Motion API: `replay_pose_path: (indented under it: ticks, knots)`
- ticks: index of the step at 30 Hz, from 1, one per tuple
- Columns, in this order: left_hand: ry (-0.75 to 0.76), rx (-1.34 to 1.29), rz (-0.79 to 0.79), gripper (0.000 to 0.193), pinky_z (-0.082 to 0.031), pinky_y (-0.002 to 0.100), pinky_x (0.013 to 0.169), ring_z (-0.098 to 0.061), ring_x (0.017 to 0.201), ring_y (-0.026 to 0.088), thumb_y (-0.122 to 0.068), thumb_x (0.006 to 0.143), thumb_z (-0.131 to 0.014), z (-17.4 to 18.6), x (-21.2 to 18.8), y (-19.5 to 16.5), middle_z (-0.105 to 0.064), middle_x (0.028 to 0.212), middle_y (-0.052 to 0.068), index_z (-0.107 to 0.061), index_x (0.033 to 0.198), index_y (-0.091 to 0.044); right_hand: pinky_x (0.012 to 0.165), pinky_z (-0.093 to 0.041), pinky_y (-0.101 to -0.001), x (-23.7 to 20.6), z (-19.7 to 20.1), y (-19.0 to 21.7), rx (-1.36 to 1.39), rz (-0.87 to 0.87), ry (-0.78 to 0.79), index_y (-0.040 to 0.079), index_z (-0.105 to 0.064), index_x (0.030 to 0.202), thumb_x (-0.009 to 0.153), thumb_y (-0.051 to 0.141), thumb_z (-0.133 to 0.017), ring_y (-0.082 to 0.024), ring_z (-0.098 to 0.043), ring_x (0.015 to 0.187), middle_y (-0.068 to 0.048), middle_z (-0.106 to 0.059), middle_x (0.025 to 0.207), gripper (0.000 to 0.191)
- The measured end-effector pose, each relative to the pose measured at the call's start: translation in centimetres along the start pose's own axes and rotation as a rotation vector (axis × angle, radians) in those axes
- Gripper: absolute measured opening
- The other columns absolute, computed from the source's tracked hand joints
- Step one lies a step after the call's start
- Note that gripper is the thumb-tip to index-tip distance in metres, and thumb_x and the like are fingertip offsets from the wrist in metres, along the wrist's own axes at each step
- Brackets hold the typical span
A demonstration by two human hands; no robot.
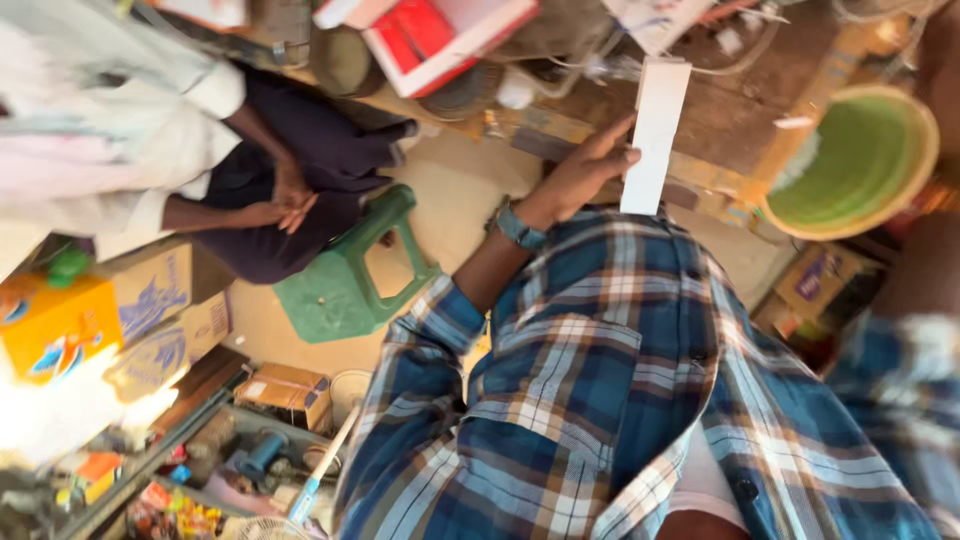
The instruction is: The person assembles an electrical switchboard by connecting red and blue wires to terminals using a screwdriver. They then use scissors to trim a white plastic cover and attach it to the switchboard.
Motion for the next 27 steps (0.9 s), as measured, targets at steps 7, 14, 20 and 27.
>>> replay_pose_path:
  ticks: [7, 14, 20, 27]
  knots:
    - [0.136, 0.144, 0.02, 0.061, -0.052, 0.042, 0.112, -0.054, 0.14, 0.028, -0.019, 0.106, -0.058, -3.1, 7.2, 3.6, -0.047, 0.159, 0.016, -0.033, 0.16, -0.005, 0.071, -0.051, -0.0451, -11.7, -8.1, 7.7, 0.203, -0.277, 0.123, 0.011, -0.049, 0.153, 0.099, 0.004, -0.054, -0.03, -0.066, 0.073, -0.014, -0.062, 0.074, 0.055]
    - [0.19, 0.127, 0.082, 0.058, -0.054, 0.039, 0.108, -0.061, 0.131, 0.025, -0.015, 0.11, -0.058, -2.2, 7.7, 6.2, -0.055, 0.154, 0.017, -0.034, 0.162, -0.005, 0.073, -0.054, -0.0391, -14.9, -10.9, 10.2, 0.29, -0.143, -0.13, 0.013, -0.049, 0.158, 0.113, 0.008, -0.05, -0.025, -0.065, 0.075, -0.016, -0.064, 0.087, 0.046]
    - [0.053, -0.875, 0.166, 0.041, -0.055, 0.052, 0.106, -0.066, 0.124, 0.033, -0.01, 0.111, -0.054, 0.9, 6.2, 4.0, -0.06, 0.142, 0.019, -0.048, 0.151, -0.002, 0.051, -0.035, -0.0249, -17.7, -10.4, 7.5, 1.341, -0.405, -0.363, 0.007, -0.035, 0.165, 0.125, 0.032, -0.039, -0.008, -0.041, 0.052, -0.006, -0.06, 0.084, 0.047]
    - [0.219, -1.165, 0.179, 0.054, -0.055, 0.051, 0.106, -0.066, 0.122, 0.038, -0.034, 0.1, -0.044, 2.7, 5.0, 3.6, -0.063, 0.135, 0.021, -0.051, 0.141, 0.001, 0.046, -0.028, -0.0196, -17.4, -10.6, 5.0, 1.605, -0.211, -0.595, 0.014, -0.022, 0.168, 0.125, 0.035, -0.046, -0.004, -0.034, 0.049, -0.006, -0.064, 0.099, 0.054]
Point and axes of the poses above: each hand's wrist, its own x-axis towards the middle knuckle, its own z-axis out of the back of the hand, y = z × x, the point moved 3 cm from there along x, towards the middle knuckle
